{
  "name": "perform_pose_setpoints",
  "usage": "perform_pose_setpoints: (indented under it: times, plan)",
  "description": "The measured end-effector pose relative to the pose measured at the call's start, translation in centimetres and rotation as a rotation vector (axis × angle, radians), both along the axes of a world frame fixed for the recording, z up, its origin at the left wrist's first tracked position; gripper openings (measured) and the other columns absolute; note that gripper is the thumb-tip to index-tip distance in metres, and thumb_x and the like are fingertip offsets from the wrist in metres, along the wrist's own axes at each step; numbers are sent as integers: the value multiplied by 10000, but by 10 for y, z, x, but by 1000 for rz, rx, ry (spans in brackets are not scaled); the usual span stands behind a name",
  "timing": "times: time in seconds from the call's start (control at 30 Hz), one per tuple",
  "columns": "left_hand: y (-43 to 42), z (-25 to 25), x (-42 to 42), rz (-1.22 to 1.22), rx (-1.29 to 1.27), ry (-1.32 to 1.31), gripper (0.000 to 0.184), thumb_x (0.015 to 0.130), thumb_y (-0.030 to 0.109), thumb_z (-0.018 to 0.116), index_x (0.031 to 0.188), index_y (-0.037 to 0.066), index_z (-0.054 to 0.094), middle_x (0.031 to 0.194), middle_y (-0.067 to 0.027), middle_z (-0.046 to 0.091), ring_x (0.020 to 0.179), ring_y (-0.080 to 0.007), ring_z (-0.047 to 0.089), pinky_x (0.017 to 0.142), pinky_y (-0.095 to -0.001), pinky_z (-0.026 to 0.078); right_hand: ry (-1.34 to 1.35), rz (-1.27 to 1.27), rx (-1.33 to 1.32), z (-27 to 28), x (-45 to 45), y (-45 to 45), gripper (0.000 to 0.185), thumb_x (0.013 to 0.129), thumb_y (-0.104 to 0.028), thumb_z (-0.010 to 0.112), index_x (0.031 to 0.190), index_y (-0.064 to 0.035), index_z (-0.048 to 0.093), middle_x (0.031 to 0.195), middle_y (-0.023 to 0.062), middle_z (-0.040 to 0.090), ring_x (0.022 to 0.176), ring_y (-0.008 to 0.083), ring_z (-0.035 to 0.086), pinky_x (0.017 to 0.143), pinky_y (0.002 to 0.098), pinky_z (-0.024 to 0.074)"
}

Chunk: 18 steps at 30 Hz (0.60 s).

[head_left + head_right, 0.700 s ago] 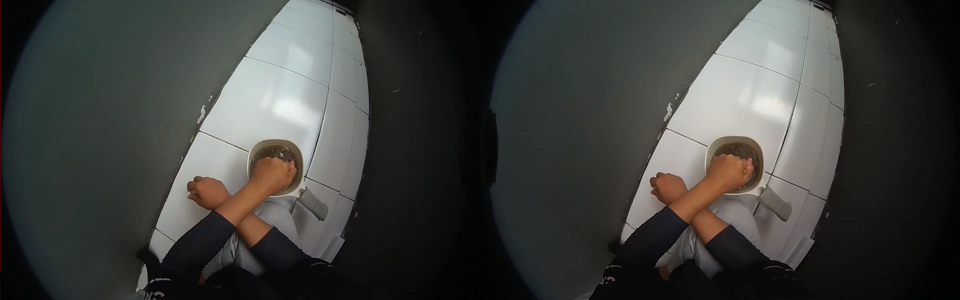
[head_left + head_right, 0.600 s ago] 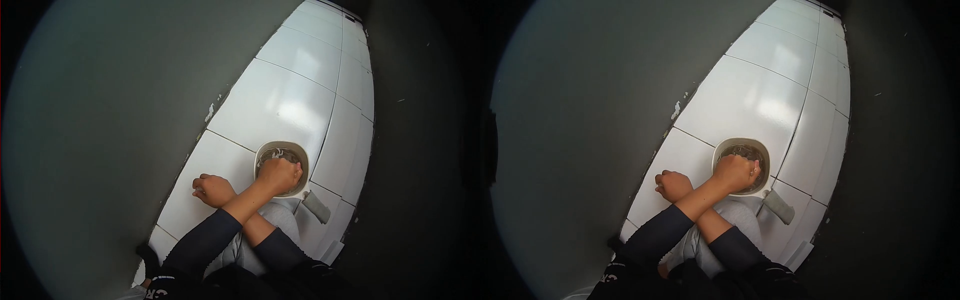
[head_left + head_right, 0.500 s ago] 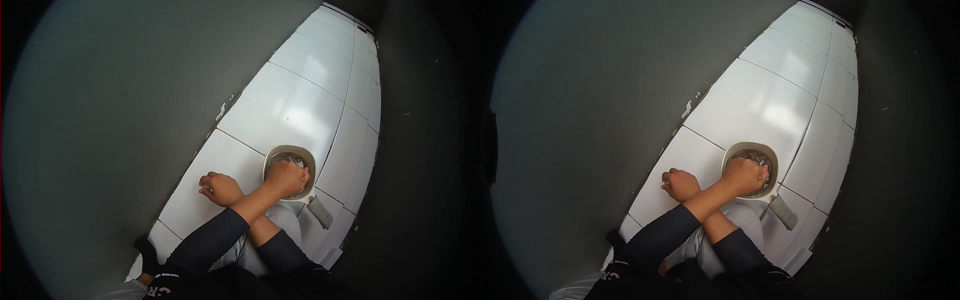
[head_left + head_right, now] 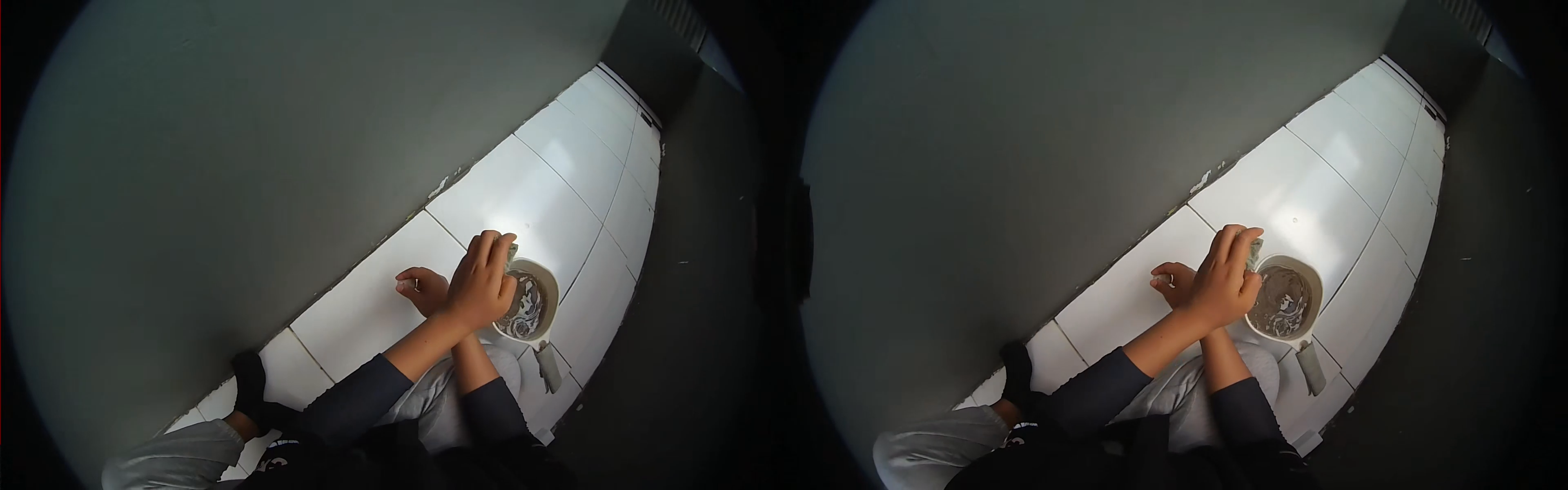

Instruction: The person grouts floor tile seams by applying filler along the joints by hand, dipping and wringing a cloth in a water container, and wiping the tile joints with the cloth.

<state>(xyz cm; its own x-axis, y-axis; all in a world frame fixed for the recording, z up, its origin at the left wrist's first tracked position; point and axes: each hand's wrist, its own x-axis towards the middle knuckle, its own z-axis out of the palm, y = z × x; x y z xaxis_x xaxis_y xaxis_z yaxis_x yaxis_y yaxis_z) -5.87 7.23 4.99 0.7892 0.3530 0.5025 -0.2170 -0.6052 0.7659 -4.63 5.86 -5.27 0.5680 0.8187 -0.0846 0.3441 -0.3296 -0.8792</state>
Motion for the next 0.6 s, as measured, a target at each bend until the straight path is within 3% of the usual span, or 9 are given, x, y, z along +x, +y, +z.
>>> perform_pose_setpoints:
  times: [0.03,0.07,0.13,0.2,0.23,0.4,0.53,0.6]
  plan:
    - [10,-5,-12,76,-17,-75,556,696,38,473,1244,-42,418,1105,-198,451,1025,-366,479,905,-422,412,-1,19,-4,-4,-1,-3,201,806,-186,701,955,-59,655,842,61,635,780,169,568,715,307,467]
    - [20,-10,-28,121,-59,-26,573,707,16,467,1273,-44,395,1133,-211,449,1040,-364,482,925,-420,406,357,0,262,-11,-1,-6,204,808,-188,700,958,-59,652,828,51,626,785,156,562,710,296,466]
    - [36,-23,-67,191,-184,-3,588,729,-6,459,1306,-42,357,1154,-217,448,1044,-347,488,934,-414,403,723,-10,512,-10,3,-5,206,809,-190,699,960,-59,648,815,42,617,790,143,557,705,286,464]
    - [46,-49,-105,274,-251,26,599,746,-19,442,1332,-37,321,1184,-213,446,1074,-321,484,950,-406,392,102,-63,-25,-7,9,2,226,832,-173,686,1004,-38,630,854,10,610,729,106,547,656,252,460]
    - [48,-64,-122,307,-286,72,597,749,-20,436,1335,-35,317,1188,-208,446,1082,-312,480,955,-404,387,107,-124,-70,-7,8,6,261,843,-144,662,1083,-52,615,888,55,659,685,114,565,672,263,475]
    - [45,-141,-166,305,-449,115,546,761,3,445,1297,-50,354,1141,-213,459,1041,-330,487,942,-418,391,132,-246,-23,-22,17,17,240,840,-158,671,1049,-51,620,890,53,666,685,128,583,664,273,480]
    - [39,-170,-167,310,-443,84,518,768,14,453,1276,-49,376,1129,-216,468,1024,-334,493,932,-415,398,-13,-256,-84,-21,16,32,199,810,-122,676,992,-55,632,860,64,665,750,180,604,688,301,484]
    - [41,-173,-164,315,-319,29,511,763,22,460,1263,-50,384,1114,-194,475,981,-292,499,903,-393,409,-405,-159,-46,-24,17,42,192,782,-108,680,965,-62,646,861,80,664,842,230,603,714,325,485]
